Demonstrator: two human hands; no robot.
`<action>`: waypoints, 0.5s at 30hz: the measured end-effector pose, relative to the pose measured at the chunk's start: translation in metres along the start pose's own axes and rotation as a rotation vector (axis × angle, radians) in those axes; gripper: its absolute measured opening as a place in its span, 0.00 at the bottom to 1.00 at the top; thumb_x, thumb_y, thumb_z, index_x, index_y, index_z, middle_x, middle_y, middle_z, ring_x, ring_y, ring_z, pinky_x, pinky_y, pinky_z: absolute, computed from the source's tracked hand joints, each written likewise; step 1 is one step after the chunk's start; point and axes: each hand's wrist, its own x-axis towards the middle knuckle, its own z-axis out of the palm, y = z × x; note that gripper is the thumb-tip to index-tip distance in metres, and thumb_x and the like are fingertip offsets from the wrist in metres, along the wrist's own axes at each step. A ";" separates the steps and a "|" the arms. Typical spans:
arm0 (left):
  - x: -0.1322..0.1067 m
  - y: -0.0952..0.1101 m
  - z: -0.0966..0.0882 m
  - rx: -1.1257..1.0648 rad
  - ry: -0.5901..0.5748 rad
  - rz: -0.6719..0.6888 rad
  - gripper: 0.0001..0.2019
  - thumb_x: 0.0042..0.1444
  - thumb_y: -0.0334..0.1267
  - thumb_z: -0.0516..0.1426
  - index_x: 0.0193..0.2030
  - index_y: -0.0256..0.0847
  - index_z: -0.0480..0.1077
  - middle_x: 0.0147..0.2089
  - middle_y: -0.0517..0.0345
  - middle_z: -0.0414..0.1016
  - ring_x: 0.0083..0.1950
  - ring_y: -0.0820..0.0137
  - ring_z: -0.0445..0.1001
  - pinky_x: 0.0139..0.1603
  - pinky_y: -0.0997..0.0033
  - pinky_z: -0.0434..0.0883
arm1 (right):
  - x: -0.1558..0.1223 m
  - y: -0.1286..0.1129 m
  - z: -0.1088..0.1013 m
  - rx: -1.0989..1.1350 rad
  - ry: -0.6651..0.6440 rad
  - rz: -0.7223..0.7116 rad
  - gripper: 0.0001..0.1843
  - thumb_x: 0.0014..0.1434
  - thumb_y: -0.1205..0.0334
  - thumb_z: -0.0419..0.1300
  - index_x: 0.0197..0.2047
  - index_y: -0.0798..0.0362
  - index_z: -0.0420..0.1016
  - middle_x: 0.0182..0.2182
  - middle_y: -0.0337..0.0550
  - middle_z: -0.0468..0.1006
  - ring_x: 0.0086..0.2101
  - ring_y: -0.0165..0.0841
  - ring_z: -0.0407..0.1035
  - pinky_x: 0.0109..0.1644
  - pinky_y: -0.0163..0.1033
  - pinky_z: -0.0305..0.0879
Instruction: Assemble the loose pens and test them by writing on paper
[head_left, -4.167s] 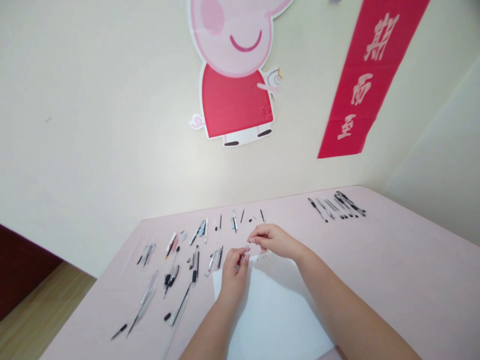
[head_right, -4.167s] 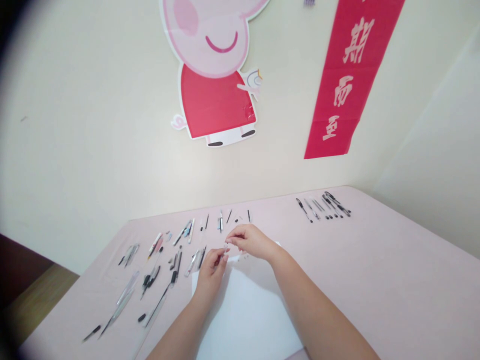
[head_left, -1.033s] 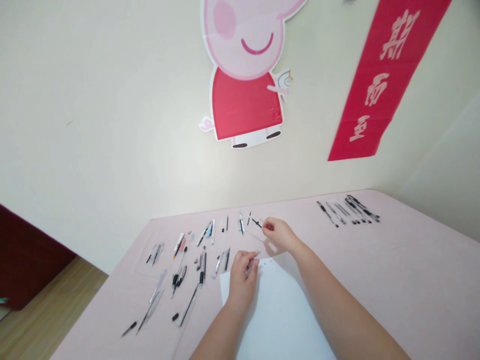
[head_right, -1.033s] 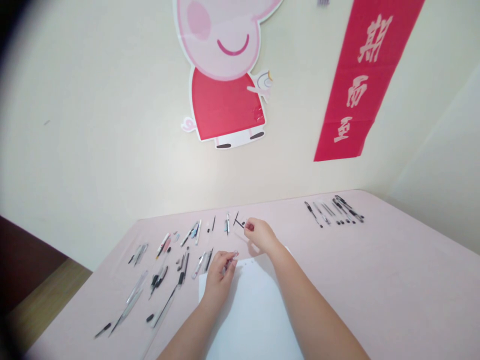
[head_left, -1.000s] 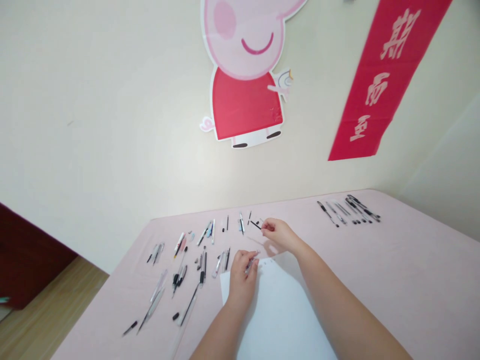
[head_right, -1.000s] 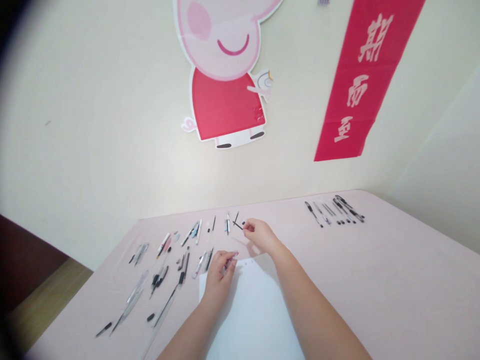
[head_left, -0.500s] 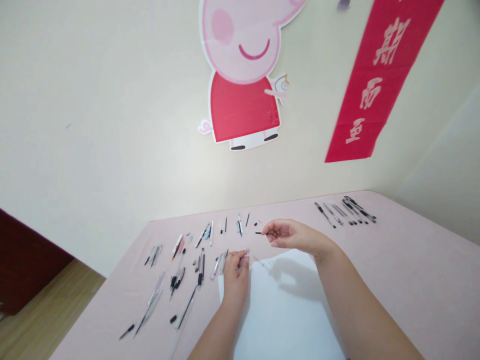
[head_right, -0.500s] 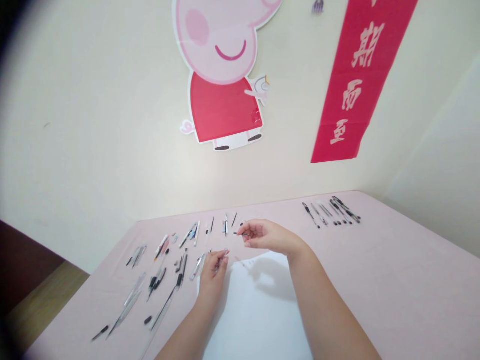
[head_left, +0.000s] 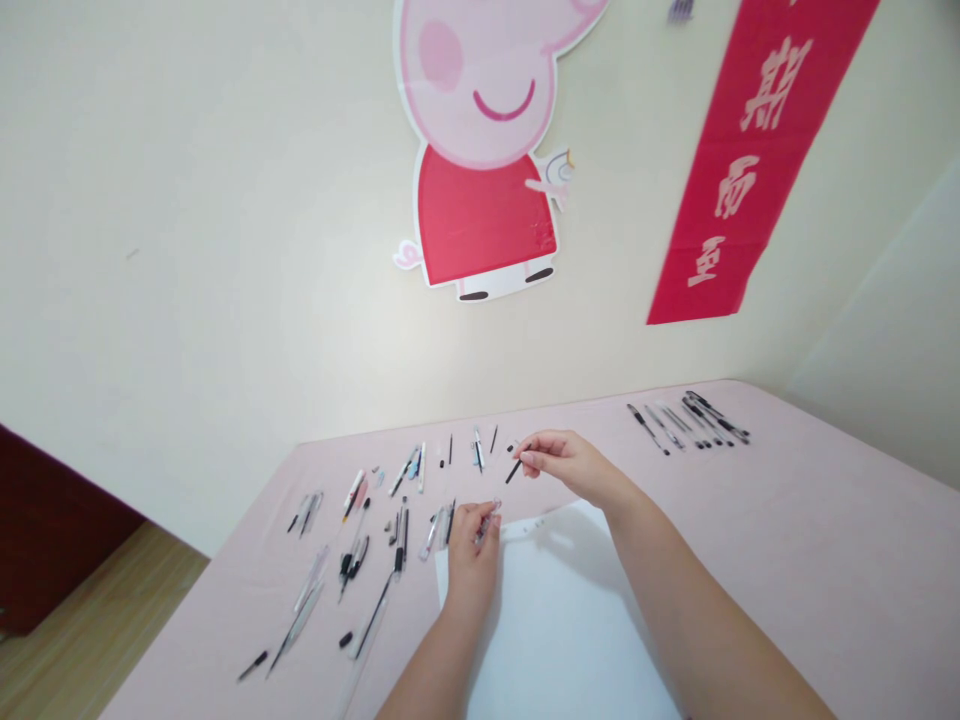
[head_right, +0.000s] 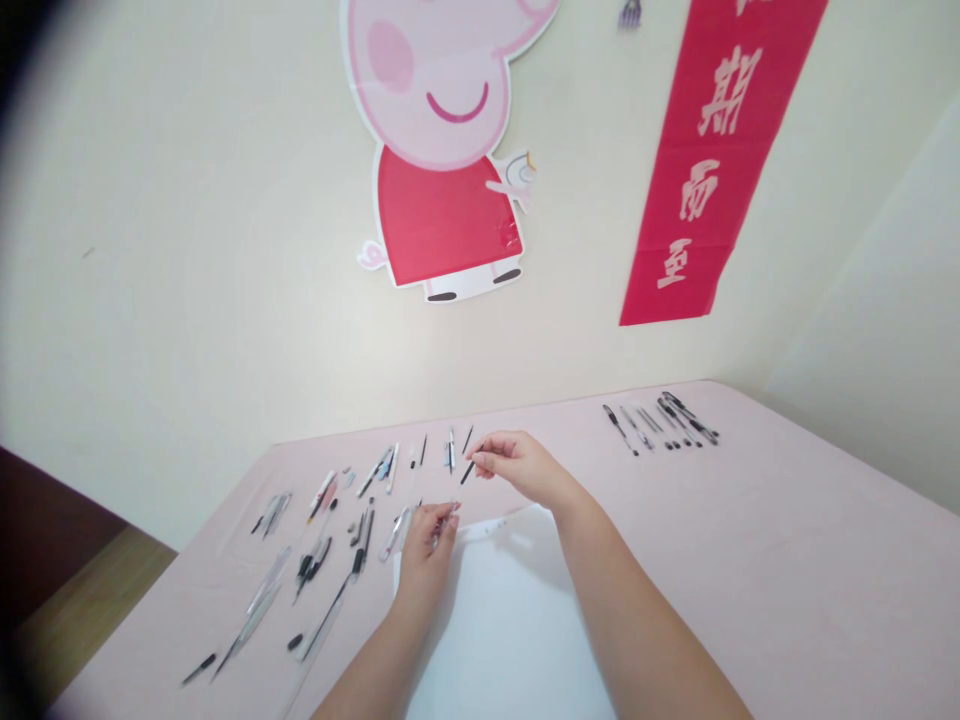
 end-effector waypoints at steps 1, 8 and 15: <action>0.000 0.000 0.000 0.000 0.000 0.000 0.08 0.52 0.37 0.54 0.37 0.41 0.72 0.34 0.55 0.69 0.36 0.68 0.68 0.37 0.67 0.66 | 0.000 0.000 0.000 -0.003 0.003 0.002 0.16 0.49 0.52 0.61 0.34 0.57 0.73 0.23 0.40 0.72 0.26 0.28 0.64 0.35 0.36 0.62; 0.000 0.003 0.000 0.011 -0.004 0.005 0.07 0.53 0.37 0.53 0.36 0.40 0.71 0.34 0.55 0.69 0.37 0.68 0.68 0.37 0.66 0.66 | 0.002 0.004 0.007 -0.003 -0.056 0.053 0.16 0.47 0.52 0.62 0.32 0.58 0.74 0.22 0.39 0.72 0.26 0.27 0.64 0.34 0.35 0.62; 0.000 0.007 -0.001 0.024 -0.033 0.020 0.07 0.53 0.38 0.53 0.35 0.41 0.72 0.33 0.55 0.69 0.37 0.67 0.67 0.38 0.66 0.66 | 0.005 0.017 0.017 -0.040 -0.156 0.078 0.15 0.44 0.54 0.64 0.31 0.57 0.76 0.25 0.40 0.75 0.29 0.30 0.68 0.36 0.35 0.63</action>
